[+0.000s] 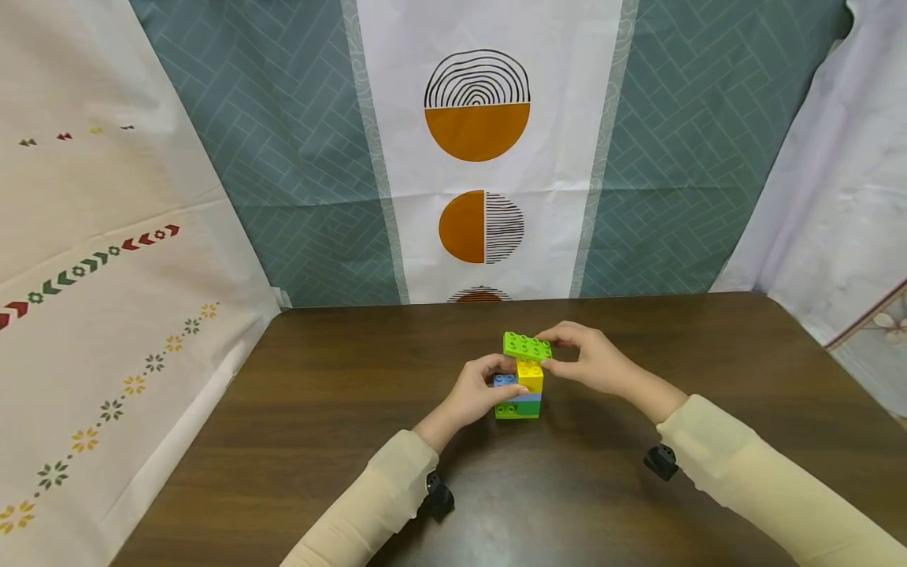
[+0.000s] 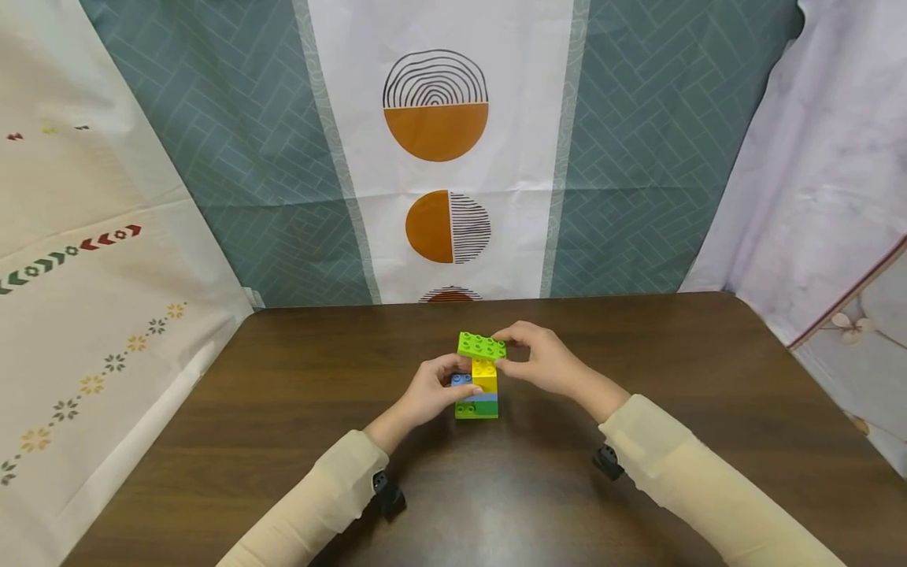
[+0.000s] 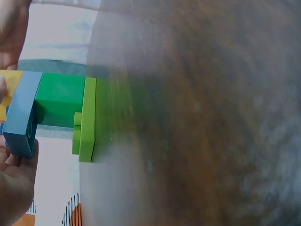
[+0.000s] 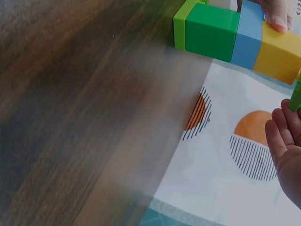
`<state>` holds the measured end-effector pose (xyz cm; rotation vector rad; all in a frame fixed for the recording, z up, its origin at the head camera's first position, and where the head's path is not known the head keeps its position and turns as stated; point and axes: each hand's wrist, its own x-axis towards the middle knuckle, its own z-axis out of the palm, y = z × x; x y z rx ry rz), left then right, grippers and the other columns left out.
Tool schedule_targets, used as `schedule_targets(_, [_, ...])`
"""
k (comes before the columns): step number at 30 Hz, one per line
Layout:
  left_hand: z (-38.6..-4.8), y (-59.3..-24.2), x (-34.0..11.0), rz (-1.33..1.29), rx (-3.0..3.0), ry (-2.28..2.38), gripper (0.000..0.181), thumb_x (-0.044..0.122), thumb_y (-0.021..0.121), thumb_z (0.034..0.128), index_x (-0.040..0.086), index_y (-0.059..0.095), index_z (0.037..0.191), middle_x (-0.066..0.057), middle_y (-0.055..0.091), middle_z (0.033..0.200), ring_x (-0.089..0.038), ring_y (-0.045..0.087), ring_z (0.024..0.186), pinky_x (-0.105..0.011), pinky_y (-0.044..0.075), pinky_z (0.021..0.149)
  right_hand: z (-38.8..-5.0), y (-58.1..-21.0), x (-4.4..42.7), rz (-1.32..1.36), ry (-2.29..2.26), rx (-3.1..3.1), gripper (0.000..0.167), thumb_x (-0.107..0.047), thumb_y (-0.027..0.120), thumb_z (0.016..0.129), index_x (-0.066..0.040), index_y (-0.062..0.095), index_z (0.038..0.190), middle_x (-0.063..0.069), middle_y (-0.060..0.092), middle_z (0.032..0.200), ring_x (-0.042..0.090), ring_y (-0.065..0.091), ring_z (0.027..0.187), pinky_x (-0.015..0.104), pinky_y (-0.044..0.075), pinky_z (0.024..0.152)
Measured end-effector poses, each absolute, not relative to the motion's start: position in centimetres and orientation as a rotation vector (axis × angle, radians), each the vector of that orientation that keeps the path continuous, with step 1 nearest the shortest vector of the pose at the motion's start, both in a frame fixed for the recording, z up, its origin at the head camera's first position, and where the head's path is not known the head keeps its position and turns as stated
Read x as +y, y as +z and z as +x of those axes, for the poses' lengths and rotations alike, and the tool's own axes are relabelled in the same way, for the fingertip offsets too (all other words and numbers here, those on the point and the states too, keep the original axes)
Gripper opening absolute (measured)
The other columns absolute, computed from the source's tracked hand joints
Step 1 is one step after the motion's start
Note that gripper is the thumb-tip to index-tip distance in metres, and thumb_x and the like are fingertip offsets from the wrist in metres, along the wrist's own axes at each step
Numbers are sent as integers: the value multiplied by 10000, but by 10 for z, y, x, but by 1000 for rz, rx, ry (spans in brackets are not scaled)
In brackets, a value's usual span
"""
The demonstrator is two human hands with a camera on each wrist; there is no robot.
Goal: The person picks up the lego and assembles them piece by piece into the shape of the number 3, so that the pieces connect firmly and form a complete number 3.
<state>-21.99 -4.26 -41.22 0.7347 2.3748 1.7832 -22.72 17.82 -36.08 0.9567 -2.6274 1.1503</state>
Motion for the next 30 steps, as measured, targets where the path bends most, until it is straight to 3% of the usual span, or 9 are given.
schedule_targets(4, [-220,-413,-42,711,2384,1762,313,105,716,847,-19,630,1121,-163,663,1089,-216,601,937,-209,504,795,-224,-362,177,973,1157,-2622,348,-47,720,817,-4,638,1152,95,637,1085,265,602,999,477,500,888])
schedule_targets(12, [-221,-411,-43,698,2349,1747,404,35,698,846,-56,578,1221,-222,640,1133,-324,602,993,-256,520,819,-222,-363,176,1016,1153,-2595,334,-45,728,809,-17,652,1133,74,646,1062,269,605,976,472,507,877])
schedule_targets(16, [-222,-412,-43,704,2349,1755,405,45,700,846,-39,582,1224,-204,647,1129,-235,611,943,-197,511,783,-221,-365,176,1019,1155,-2595,330,-54,728,813,-22,653,1133,63,647,1060,256,602,972,401,517,878])
schedule_targets(20, [-220,-413,-43,724,2344,1770,395,87,709,848,4,598,1219,-174,657,1114,-162,624,908,-198,514,771,-219,-365,174,1043,1169,-2581,339,-54,734,810,-14,652,1136,63,651,1053,247,603,966,415,518,867])
schedule_targets(24, [-221,-414,-43,756,2336,1775,383,123,714,850,25,609,1204,-157,663,1101,-157,642,905,-234,530,779,-216,-365,173,1066,1162,-2557,348,-48,739,804,-10,652,1139,62,653,1045,222,608,958,457,517,851])
schedule_targets(30, [-221,-414,-43,743,2327,1781,364,129,713,852,36,616,1191,-132,665,1105,-140,647,911,-242,535,783,-217,-365,173,1073,1146,-2558,352,-84,739,818,-15,656,1153,46,653,1030,207,605,947,386,527,845])
